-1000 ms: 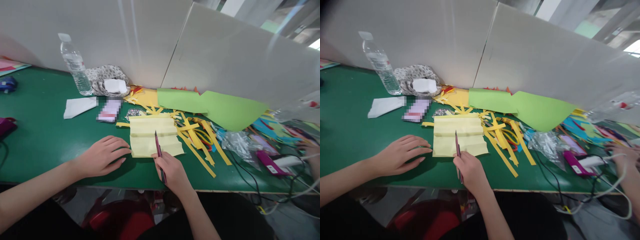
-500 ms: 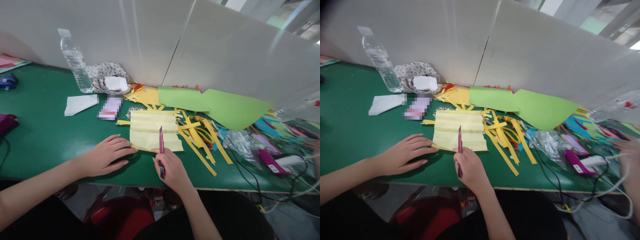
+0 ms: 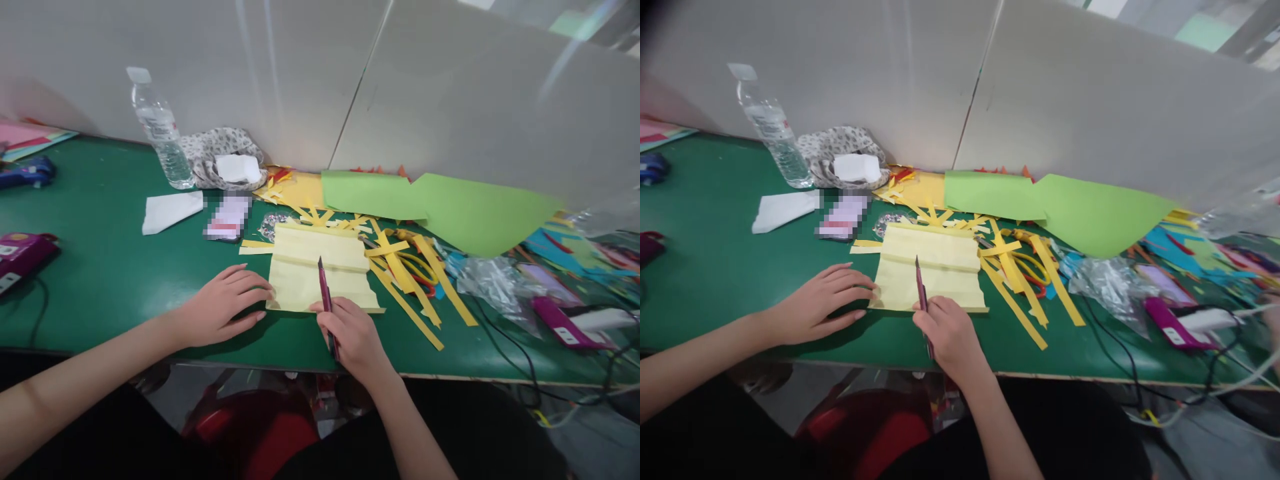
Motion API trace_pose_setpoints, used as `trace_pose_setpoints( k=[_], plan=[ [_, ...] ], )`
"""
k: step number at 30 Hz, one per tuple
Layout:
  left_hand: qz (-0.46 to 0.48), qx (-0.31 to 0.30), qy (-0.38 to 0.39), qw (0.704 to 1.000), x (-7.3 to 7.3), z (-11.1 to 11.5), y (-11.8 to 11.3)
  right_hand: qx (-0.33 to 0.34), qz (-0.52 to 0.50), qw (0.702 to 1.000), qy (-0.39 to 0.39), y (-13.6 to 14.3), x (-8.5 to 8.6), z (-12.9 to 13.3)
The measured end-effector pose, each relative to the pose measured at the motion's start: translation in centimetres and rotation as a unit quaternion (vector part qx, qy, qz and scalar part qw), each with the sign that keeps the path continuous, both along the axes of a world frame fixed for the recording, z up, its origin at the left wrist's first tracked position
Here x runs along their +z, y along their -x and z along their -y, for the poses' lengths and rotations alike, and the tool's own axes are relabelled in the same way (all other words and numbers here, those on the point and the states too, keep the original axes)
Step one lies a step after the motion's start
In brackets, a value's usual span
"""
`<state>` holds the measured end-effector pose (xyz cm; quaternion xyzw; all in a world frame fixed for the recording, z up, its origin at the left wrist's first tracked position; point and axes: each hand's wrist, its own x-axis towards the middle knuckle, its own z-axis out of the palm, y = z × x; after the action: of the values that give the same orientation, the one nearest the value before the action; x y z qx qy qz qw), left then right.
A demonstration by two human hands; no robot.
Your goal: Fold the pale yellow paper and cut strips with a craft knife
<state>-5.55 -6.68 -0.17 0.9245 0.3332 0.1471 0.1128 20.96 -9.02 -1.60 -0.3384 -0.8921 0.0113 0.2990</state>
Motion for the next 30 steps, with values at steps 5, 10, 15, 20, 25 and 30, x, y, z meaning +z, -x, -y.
trace_pose_setpoints(
  k=[5, 10, 15, 20, 25, 30],
  plan=[
    [0.073, 0.12, 0.071, 0.987, 0.0, -0.5, -0.1, 0.0, -0.026, 0.999, 0.032, 0.0, -0.1, -0.2],
    [0.127, 0.171, 0.17, 0.962, 0.1, -0.5, -0.7, 0.015, -0.025, 0.998, 0.059, 0.0, -0.4, -0.1],
    [0.185, 0.196, 0.205, 0.941, -0.4, -0.1, -1.6, 0.035, -0.018, 0.995, 0.086, -0.2, -0.4, 0.1],
    [0.229, 0.209, 0.233, 0.922, -1.1, 0.2, -1.8, 0.014, 0.007, 0.999, 0.05, -0.1, -0.5, 0.2],
    [0.263, 0.208, 0.256, 0.907, -1.6, 0.0, -1.5, -0.041, 0.016, 0.999, -0.008, 0.2, -0.1, 0.6],
    [0.277, 0.201, 0.281, 0.897, -1.8, -0.3, -1.3, -0.08, 0.009, 0.996, -0.042, 0.5, 0.0, 0.6]
  ],
)
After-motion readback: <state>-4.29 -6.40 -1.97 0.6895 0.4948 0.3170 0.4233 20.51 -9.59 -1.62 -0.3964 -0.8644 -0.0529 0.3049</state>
